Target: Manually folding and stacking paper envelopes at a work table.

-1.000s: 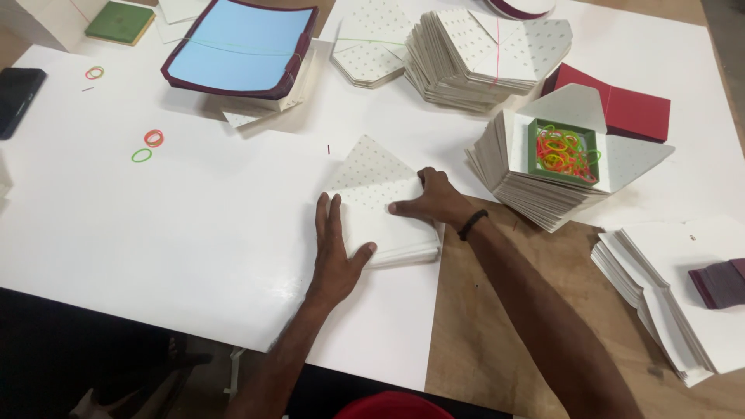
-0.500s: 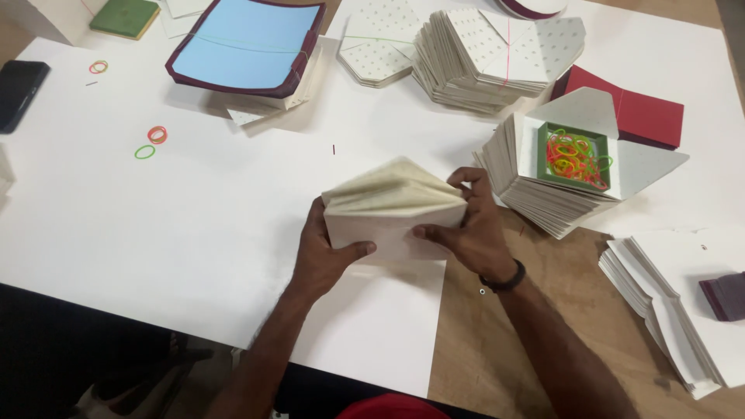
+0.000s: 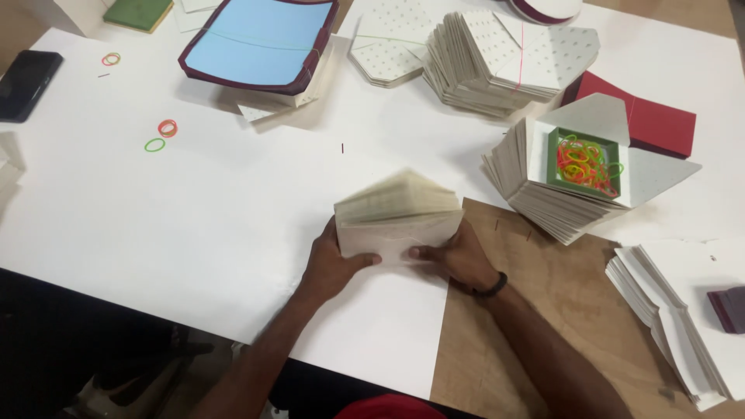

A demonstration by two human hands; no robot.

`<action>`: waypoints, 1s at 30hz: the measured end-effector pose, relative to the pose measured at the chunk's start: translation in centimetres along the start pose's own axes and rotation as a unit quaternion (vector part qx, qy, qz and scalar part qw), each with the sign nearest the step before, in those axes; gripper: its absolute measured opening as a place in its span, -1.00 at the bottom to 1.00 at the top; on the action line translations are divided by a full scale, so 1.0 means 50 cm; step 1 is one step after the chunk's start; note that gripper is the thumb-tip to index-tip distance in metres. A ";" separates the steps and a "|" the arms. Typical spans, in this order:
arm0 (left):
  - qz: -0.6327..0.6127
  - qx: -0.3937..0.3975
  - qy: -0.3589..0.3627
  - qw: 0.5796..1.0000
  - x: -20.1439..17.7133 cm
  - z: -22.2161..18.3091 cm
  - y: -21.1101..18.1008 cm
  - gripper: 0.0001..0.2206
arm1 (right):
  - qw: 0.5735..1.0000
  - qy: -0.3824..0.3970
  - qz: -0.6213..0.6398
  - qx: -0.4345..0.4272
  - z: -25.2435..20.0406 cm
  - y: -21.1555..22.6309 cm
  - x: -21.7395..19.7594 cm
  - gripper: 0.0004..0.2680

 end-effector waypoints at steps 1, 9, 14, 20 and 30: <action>0.000 0.001 -0.001 1.000 -0.002 -0.007 -0.009 -0.26 | 1.000 0.000 -0.001 -0.001 -0.004 0.021 0.007 -0.47; -0.213 -0.010 0.026 0.977 0.005 -0.049 0.025 -0.41 | 0.990 -0.007 0.132 0.054 -0.026 0.060 0.047 -0.42; -0.297 -0.033 -0.023 0.954 0.009 -0.051 0.016 -0.35 | 0.995 0.033 0.091 0.040 -0.031 0.067 0.032 -0.29; -0.251 -0.081 0.008 0.965 0.013 -0.069 -0.020 -0.15 | 0.988 0.035 0.087 0.124 -0.036 0.039 0.022 -0.23; -0.281 -0.068 -0.015 0.957 0.014 -0.047 -0.011 -0.10 | 0.985 -0.040 0.063 0.153 -0.035 0.060 0.016 -0.19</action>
Point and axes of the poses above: each hand's wrist, its own z-axis towards the middle knuckle, its own x-axis out of the palm, y = z × x, the point moved 6 cm from there along z, towards the middle knuckle, and after that the axes turned 7 degrees about y, right-handed, at the moved point
